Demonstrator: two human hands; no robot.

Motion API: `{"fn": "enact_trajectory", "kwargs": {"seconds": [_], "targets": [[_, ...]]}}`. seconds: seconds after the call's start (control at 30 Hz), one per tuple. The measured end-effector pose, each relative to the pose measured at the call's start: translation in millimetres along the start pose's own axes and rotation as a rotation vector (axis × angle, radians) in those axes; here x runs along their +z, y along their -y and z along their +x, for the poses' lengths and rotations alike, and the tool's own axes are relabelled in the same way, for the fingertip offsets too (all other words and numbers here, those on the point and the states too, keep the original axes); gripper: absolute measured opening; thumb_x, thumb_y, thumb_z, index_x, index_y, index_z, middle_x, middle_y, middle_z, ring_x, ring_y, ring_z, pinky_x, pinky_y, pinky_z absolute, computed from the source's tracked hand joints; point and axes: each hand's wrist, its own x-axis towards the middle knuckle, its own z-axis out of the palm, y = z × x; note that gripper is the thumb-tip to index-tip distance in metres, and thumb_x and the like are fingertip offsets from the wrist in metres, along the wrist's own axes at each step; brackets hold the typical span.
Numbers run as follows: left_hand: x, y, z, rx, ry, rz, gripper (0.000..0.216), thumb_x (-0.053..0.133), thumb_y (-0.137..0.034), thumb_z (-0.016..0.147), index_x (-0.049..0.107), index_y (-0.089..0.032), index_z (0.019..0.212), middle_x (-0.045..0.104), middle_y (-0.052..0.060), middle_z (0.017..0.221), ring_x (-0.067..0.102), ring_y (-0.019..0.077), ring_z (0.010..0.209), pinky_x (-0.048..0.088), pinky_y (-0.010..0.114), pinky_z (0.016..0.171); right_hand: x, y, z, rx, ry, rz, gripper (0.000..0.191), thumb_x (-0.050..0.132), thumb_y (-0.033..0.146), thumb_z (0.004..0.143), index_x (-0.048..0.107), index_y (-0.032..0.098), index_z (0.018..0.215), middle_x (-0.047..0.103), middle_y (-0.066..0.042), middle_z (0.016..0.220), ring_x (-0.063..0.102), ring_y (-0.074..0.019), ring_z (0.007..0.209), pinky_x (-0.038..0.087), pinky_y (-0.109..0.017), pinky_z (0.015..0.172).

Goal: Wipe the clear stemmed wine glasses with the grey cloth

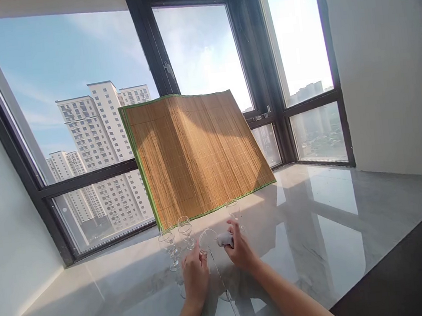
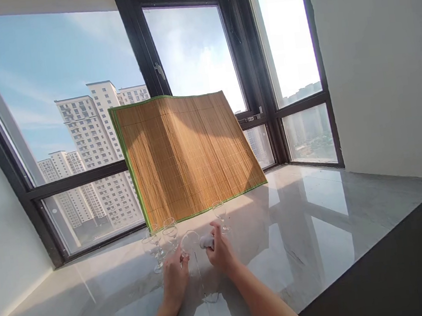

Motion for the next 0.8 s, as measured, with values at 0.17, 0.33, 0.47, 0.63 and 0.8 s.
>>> {"fn": "enact_trajectory", "kwargs": {"seconds": [0.17, 0.33, 0.47, 0.63, 0.8], "targets": [[-9.1, -10.4, -3.2, -0.013, 0.110, 0.070, 0.039, 0.044, -0.033, 0.094, 0.061, -0.021, 0.127, 0.073, 0.006, 0.088, 0.067, 0.0205, 0.080, 0.041, 0.026, 0.065, -4.0, 9.2, -0.3, -0.059, 0.032, -0.003, 0.064, 0.046, 0.004, 0.069, 0.030, 0.021, 0.128, 0.048, 0.004, 0.075, 0.049, -0.0148, 0.059, 0.038, -0.024, 0.058], [-15.4, -16.5, -1.6, -0.087, 0.211, 0.231, 0.030, 0.047, -0.034, 0.094, 0.070, -0.020, 0.107, 0.073, 0.007, 0.081, 0.067, 0.0217, 0.077, 0.036, 0.027, 0.063, -9.3, 28.7, -4.0, -0.252, 0.190, -0.126, 0.070, 0.048, 0.003, 0.067, 0.033, 0.020, 0.134, 0.062, -0.002, 0.085, 0.058, -0.0194, 0.073, 0.044, -0.027, 0.065], [-17.3, -20.4, -2.9, 0.017, 0.195, 0.353, 0.025, 0.051, -0.021, 0.089, 0.073, -0.021, 0.099, 0.072, 0.007, 0.083, 0.064, 0.0234, 0.083, 0.039, 0.033, 0.077, -5.8, 38.1, -7.8, -0.394, 0.260, -0.200, 0.064, 0.047, 0.003, 0.070, 0.041, 0.021, 0.131, 0.067, -0.009, 0.103, 0.061, -0.0231, 0.091, 0.047, -0.031, 0.075], [-15.2, -14.6, -4.8, 0.144, 0.055, 0.351, 0.038, 0.050, -0.012, 0.083, 0.073, -0.028, 0.108, 0.071, 0.005, 0.088, 0.059, 0.0254, 0.094, 0.037, 0.041, 0.093, -9.9, 22.0, 0.3, -0.105, 0.049, -0.139, 0.061, 0.044, 0.003, 0.069, 0.044, 0.021, 0.127, 0.064, -0.003, 0.088, 0.060, -0.0185, 0.076, 0.043, -0.026, 0.068], [-11.4, 4.1, 0.3, 0.095, 0.004, 0.262, 0.037, 0.048, -0.016, 0.084, 0.073, -0.025, 0.109, 0.071, 0.006, 0.092, 0.061, 0.0254, 0.093, 0.045, 0.038, 0.085, -11.2, -1.5, 7.1, 0.187, -0.082, 0.106, 0.051, 0.048, 0.010, 0.065, 0.045, 0.022, 0.115, 0.046, 0.007, 0.067, 0.047, -0.0130, 0.058, 0.036, -0.022, 0.058]]}}
